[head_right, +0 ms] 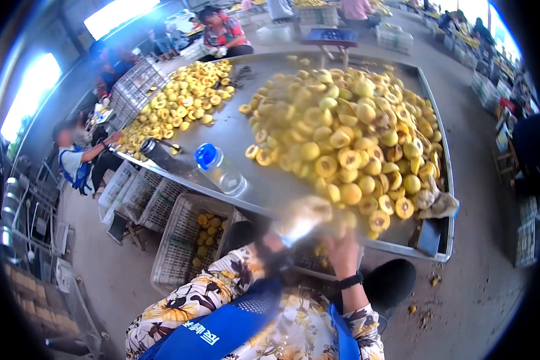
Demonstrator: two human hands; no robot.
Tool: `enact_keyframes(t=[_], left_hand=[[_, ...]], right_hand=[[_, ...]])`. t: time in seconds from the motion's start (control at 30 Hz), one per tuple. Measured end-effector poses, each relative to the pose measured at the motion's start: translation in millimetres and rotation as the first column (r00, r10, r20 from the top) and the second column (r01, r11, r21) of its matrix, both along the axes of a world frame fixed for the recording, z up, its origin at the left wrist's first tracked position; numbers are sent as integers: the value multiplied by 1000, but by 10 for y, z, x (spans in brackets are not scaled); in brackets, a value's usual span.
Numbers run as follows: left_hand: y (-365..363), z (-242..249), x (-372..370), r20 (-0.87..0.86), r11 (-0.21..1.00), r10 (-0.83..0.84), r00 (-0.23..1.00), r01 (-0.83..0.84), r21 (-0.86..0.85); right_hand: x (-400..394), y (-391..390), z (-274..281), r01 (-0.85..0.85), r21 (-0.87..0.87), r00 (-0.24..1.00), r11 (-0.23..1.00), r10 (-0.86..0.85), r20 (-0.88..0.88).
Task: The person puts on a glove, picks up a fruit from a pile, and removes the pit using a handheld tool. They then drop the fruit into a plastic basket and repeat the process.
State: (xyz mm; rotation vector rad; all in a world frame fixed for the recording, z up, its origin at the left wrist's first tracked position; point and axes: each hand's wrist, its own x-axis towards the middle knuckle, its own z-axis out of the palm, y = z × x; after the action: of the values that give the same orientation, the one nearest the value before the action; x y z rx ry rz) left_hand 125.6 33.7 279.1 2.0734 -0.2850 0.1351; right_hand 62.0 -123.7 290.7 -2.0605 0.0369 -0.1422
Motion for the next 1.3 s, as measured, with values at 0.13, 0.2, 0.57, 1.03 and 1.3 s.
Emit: enact_keyframes(t=[0.13, 0.2, 0.57, 1.03, 1.3], left_hand=[[-6, 246, -414, -28, 983, 97, 995, -91, 158], [191, -23, -374, 317, 887, -137, 939, -27, 462], [85, 54, -638, 249, 916, 38, 968, -134, 377], [281, -109, -657, -281, 981, -136, 950, 89, -175], [402, -298, -715, -290, 856, -200, 936, 23, -516]], right_hand=[[56, 115, 86, -153, -11, 984, 988, 154, 95], [44, 166, 46, -183, -50, 962, 982, 189, 197], [59, 209, -309, -93, 469, 950, 878, 219, -221], [-46, 192, -357, -153, 60, 988, 986, 150, 44], [-189, 35, -604, -350, -290, 936, 891, 321, -145]])
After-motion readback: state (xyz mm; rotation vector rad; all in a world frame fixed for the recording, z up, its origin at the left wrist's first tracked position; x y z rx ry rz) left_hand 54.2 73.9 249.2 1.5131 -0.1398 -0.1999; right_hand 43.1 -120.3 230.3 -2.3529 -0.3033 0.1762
